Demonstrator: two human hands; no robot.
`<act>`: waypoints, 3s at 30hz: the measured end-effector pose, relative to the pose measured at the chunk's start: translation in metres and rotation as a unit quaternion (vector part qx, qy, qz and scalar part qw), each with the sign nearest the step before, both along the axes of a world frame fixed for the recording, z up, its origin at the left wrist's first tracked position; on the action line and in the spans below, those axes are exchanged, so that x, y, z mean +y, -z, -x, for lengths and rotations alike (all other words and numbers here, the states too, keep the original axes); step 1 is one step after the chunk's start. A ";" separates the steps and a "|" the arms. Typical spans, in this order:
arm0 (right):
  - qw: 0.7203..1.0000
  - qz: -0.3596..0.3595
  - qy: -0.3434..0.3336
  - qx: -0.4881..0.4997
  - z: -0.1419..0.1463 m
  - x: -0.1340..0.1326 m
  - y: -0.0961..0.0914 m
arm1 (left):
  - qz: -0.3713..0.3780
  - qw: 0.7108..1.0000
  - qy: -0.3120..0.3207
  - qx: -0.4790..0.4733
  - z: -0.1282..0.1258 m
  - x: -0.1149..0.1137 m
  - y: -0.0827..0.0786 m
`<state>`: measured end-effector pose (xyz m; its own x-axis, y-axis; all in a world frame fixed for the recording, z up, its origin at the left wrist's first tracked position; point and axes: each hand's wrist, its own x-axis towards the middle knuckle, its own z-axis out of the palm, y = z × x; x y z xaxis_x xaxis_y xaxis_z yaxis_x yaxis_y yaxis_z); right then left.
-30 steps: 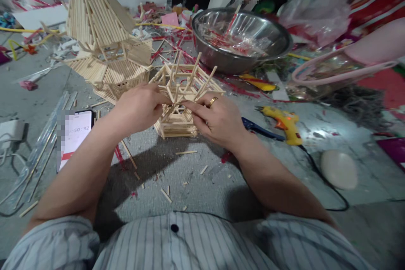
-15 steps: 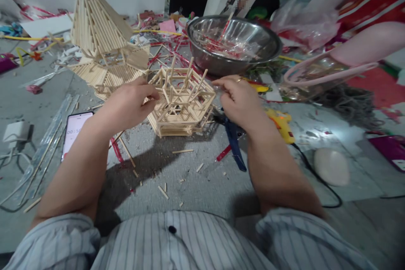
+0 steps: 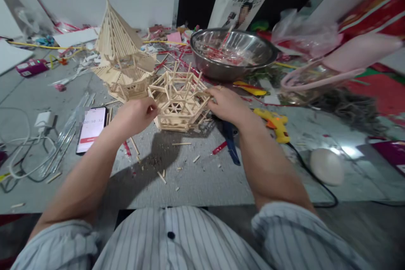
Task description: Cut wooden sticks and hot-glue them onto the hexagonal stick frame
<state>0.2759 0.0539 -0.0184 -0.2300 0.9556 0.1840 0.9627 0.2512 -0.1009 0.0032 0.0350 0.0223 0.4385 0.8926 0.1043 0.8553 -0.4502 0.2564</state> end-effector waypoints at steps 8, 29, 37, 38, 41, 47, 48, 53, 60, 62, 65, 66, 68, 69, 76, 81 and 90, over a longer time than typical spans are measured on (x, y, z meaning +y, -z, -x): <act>0.997 0.061 -0.016 -0.040 0.007 -0.025 -0.022 | -0.016 0.980 -0.127 -0.153 -0.004 -0.019 0.033; 0.902 -0.096 -0.230 0.353 0.010 -0.068 0.042 | -0.105 0.876 -0.103 -0.460 0.016 -0.005 0.101; 0.902 -0.171 -0.227 0.326 0.015 -0.066 0.056 | -0.098 0.899 -0.060 -0.424 0.018 -0.001 0.108; 0.901 -0.178 -0.225 0.326 0.016 -0.066 0.057 | -0.105 0.903 -0.055 -0.412 0.018 -0.001 0.109; 0.897 -0.207 -0.217 0.325 0.019 -0.067 0.061 | -0.116 0.914 -0.029 -0.389 0.021 0.003 0.111; 0.906 -0.203 -0.175 0.326 0.021 -0.063 0.067 | -0.163 0.919 -0.026 -0.358 0.025 0.011 0.118; 0.908 -0.201 -0.167 0.328 0.021 -0.062 0.067 | -0.184 0.919 -0.029 -0.348 0.025 0.010 0.117; 0.913 -0.194 -0.141 0.329 0.021 -0.060 0.069 | -0.287 0.914 -0.004 -0.288 0.016 -0.010 0.102; 0.914 -0.254 -0.149 0.278 0.020 -0.061 0.067 | -0.274 0.939 0.095 -0.185 0.002 -0.030 0.090; 0.911 -0.282 -0.141 0.266 0.021 -0.060 0.067 | -0.275 0.940 0.103 -0.172 0.001 -0.029 0.092; 0.907 -0.314 -0.137 0.244 0.021 -0.060 0.068 | -0.282 0.939 0.100 -0.170 0.000 -0.028 0.095; 0.907 -0.317 -0.136 0.240 0.021 -0.060 0.068 | -0.286 0.938 0.099 -0.171 0.000 -0.028 0.096; 0.907 -0.319 -0.136 0.240 0.021 -0.059 0.069 | -0.294 0.934 0.098 -0.179 0.001 -0.028 0.096; 0.907 -0.317 -0.136 0.240 0.021 -0.059 0.069 | -0.298 0.932 0.098 -0.184 0.001 -0.027 0.095; 0.911 -0.300 -0.131 0.251 0.021 -0.058 0.070 | -0.305 0.931 0.089 -0.181 0.003 -0.025 0.094; 0.905 -0.310 -0.129 0.263 0.021 -0.058 0.071 | -0.297 0.937 0.076 -0.167 0.002 -0.022 0.097; 0.905 -0.297 -0.107 0.286 0.020 -0.052 0.078 | -0.337 0.924 0.093 -0.154 0.002 -0.016 0.100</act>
